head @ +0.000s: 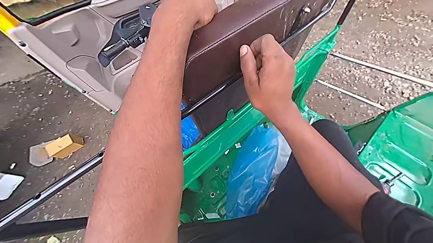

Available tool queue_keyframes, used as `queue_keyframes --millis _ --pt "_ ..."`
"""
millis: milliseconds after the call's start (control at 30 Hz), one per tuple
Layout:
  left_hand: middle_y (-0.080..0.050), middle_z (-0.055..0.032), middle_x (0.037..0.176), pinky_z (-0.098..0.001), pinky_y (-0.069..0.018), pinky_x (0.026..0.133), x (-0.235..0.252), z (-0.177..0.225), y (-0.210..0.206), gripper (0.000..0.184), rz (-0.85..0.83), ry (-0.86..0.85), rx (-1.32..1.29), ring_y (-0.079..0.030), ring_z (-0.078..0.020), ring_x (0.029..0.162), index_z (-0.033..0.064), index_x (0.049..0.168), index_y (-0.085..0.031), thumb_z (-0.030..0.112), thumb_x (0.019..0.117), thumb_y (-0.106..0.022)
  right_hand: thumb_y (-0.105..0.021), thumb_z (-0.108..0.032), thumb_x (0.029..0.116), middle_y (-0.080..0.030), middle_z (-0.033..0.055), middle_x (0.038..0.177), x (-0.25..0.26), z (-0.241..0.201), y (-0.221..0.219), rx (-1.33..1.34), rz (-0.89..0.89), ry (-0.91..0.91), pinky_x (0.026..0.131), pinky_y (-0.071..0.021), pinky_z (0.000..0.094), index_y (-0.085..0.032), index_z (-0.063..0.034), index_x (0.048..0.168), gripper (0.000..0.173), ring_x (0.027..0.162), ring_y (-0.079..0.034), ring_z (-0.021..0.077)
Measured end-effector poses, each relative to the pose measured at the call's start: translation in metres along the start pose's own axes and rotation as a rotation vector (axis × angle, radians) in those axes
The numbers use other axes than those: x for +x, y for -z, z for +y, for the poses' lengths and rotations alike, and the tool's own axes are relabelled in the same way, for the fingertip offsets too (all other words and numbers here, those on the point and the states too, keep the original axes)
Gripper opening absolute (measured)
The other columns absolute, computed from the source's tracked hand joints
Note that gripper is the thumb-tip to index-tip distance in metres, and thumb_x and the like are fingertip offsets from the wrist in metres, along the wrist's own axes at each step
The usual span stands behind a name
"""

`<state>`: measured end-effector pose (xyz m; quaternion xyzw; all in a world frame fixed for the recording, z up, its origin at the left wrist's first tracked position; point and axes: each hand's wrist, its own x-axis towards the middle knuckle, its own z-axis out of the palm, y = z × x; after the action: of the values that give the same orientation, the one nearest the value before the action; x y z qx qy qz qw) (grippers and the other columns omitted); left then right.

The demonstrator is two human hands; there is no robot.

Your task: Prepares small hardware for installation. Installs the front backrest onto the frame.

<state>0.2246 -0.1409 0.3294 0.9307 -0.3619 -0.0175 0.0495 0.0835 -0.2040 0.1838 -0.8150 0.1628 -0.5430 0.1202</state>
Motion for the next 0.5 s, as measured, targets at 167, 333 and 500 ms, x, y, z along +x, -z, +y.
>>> queue_keyframes --millis 167,333,500 --pt "-0.061 -0.0317 0.115 -0.0710 -0.0411 0.088 -0.006 0.002 0.002 0.038 0.008 -0.029 0.014 -0.058 -0.0473 0.114 -0.0093 0.102 -0.062 0.022 0.1058 -0.040 -0.043 -0.024 0.1065 -0.060 0.0049 0.079 -0.002 -0.013 0.000 -0.073 -0.034 -0.020 0.058 -0.0492 0.0371 -0.061 -0.0088 0.089 0.029 0.073 -0.065 0.0197" --pt "-0.061 -0.0308 0.116 -0.0698 -0.0412 0.089 -0.004 0.002 0.001 0.037 0.006 -0.024 -0.001 -0.058 -0.0454 0.114 -0.0094 0.105 -0.061 0.022 0.1051 -0.042 -0.044 -0.031 0.1088 -0.059 0.0034 0.071 -0.003 -0.008 0.005 -0.064 -0.079 -0.039 0.053 -0.0455 0.0376 -0.060 -0.0106 0.083 0.036 0.064 -0.062 0.0182" --pt "-0.062 -0.0266 0.111 -0.0636 -0.0424 0.087 -0.006 0.002 -0.001 0.035 0.059 -0.027 -0.025 -0.059 -0.0396 0.107 -0.0070 0.100 -0.064 0.022 0.1032 -0.045 -0.048 -0.022 0.1045 -0.062 0.0069 0.088 -0.003 -0.009 -0.002 -0.121 0.013 0.049 0.061 -0.0505 0.0345 -0.064 -0.0070 0.097 0.023 0.081 -0.065 0.0214"
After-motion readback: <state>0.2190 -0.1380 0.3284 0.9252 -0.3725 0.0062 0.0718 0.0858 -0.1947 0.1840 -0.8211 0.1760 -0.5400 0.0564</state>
